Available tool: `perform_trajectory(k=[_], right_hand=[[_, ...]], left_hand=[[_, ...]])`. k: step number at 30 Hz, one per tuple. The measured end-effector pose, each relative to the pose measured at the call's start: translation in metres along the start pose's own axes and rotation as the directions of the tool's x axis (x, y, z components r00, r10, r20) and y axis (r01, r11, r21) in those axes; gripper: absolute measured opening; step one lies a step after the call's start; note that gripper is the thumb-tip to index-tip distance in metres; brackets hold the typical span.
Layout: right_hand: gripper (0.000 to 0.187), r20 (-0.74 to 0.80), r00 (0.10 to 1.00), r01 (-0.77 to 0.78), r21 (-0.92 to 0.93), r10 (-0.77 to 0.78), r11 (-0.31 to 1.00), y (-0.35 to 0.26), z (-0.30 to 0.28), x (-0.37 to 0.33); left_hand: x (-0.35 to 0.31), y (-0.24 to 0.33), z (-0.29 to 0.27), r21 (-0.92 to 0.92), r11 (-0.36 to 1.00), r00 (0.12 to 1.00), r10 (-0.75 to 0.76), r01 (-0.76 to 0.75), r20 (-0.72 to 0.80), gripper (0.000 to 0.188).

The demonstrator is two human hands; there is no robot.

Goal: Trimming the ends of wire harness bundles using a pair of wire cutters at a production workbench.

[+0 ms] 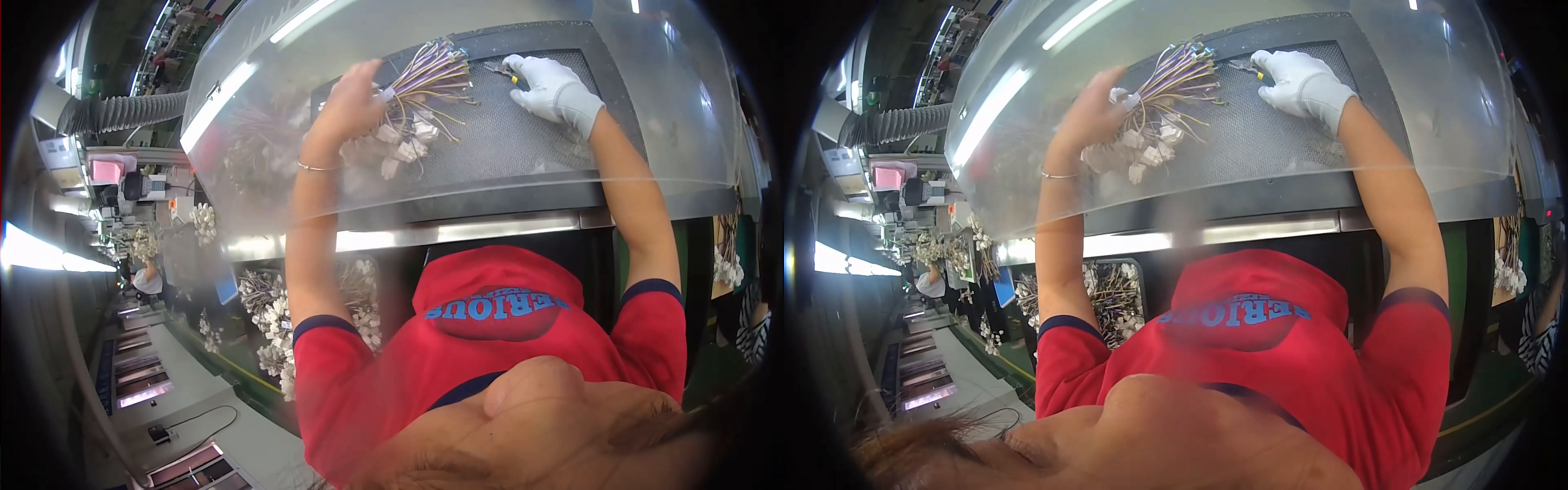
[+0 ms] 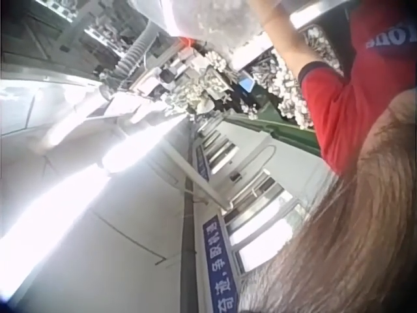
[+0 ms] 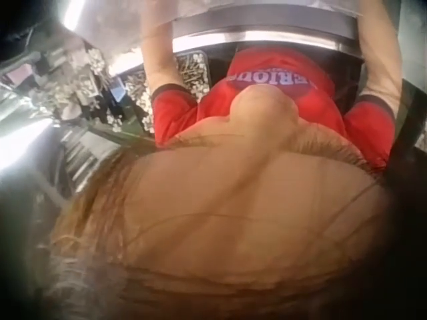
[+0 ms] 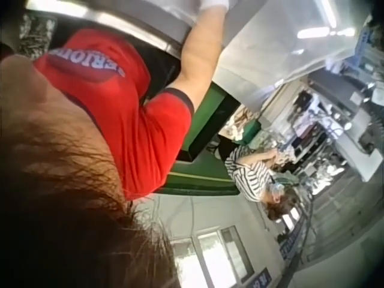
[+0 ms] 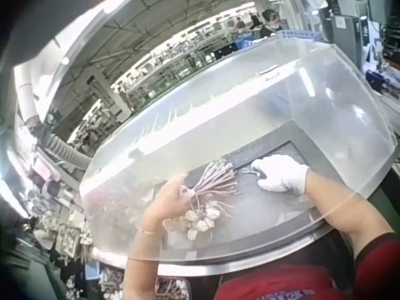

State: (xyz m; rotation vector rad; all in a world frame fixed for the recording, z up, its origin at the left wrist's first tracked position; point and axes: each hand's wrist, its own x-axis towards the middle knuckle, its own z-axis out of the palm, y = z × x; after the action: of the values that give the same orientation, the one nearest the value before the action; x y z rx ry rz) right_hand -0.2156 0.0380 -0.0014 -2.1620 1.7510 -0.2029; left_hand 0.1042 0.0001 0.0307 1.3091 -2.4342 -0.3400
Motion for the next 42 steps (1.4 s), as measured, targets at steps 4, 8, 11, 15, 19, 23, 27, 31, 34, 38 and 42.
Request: perform_trajectory(k=[4, 8, 11, 15, 19, 23, 27, 31, 34, 38, 42], right_hand=[[0.044, 0.005, 1.000, -0.011, -0.014, 0.012, 1.000, -0.002, -0.001, 0.000], [0.047, 0.021, 1.000, -0.021, 0.012, 0.021, 1.000, -0.007, -0.005, 0.001], [0.047, 0.047, 0.999, -0.009, 0.014, 0.008, 1.000, -0.006, -0.005, 0.002], [0.045, 0.035, 0.999, -0.030, 0.000, 0.030, 1.000, -0.002, -0.003, 0.002], [0.043, 0.039, 0.999, -0.029, -0.020, 0.030, 0.999, -0.006, -0.005, 0.001], [0.042, 0.025, 0.999, -0.044, -0.052, 0.046, 0.998, 0.000, -0.002, 0.001], [0.042, 0.039, 0.999, -0.015, -0.020, 0.016, 1.000, -0.004, -0.006, 0.001], [0.038, 0.024, 0.999, -0.020, -0.018, 0.020, 1.000, -0.006, -0.005, 0.000], [0.039, 0.036, 0.999, -0.024, -0.027, 0.025, 0.999, -0.004, -0.008, -0.001], [0.034, 0.010, 1.000, -0.014, -0.012, 0.014, 1.000, -0.005, -0.007, 0.001], [0.033, 0.035, 0.999, -0.039, -0.028, 0.040, 0.999, -0.002, -0.004, 0.004]], left_hand=[[0.018, 0.015, 0.014, 0.353, 0.935, 0.949, -0.088, -0.026, 0.303, 0.034], [0.036, 0.018, 0.017, 0.303, 0.952, 0.909, -0.162, 0.041, 0.383, 0.029], [0.044, 0.002, 0.015, 0.147, 0.988, 0.903, -0.102, 0.044, 0.417, 0.038], [0.040, -0.007, -0.005, -0.038, 0.992, 0.875, -0.090, 0.123, 0.476, 0.041], [0.027, -0.010, -0.045, 0.199, 0.973, 0.812, -0.207, 0.115, 0.545, 0.039], [0.024, 0.015, -0.019, 0.523, 0.852, 0.884, -0.263, 0.024, 0.388, 0.030], [0.021, 0.018, 0.051, 0.481, 0.871, 0.966, -0.198, 0.097, 0.163, 0.029], [0.024, 0.037, 0.077, 0.370, 0.923, 0.995, -0.097, 0.104, -0.039, 0.032], [0.028, 0.056, 0.078, 0.033, 0.999, 0.932, 0.013, -0.001, -0.361, 0.040], [0.024, 0.050, 0.076, -0.254, 0.967, 0.918, -0.083, -0.020, -0.388, 0.045], [0.024, 0.039, 0.044, -0.091, 0.993, 0.966, -0.096, 0.076, -0.240, 0.031]])
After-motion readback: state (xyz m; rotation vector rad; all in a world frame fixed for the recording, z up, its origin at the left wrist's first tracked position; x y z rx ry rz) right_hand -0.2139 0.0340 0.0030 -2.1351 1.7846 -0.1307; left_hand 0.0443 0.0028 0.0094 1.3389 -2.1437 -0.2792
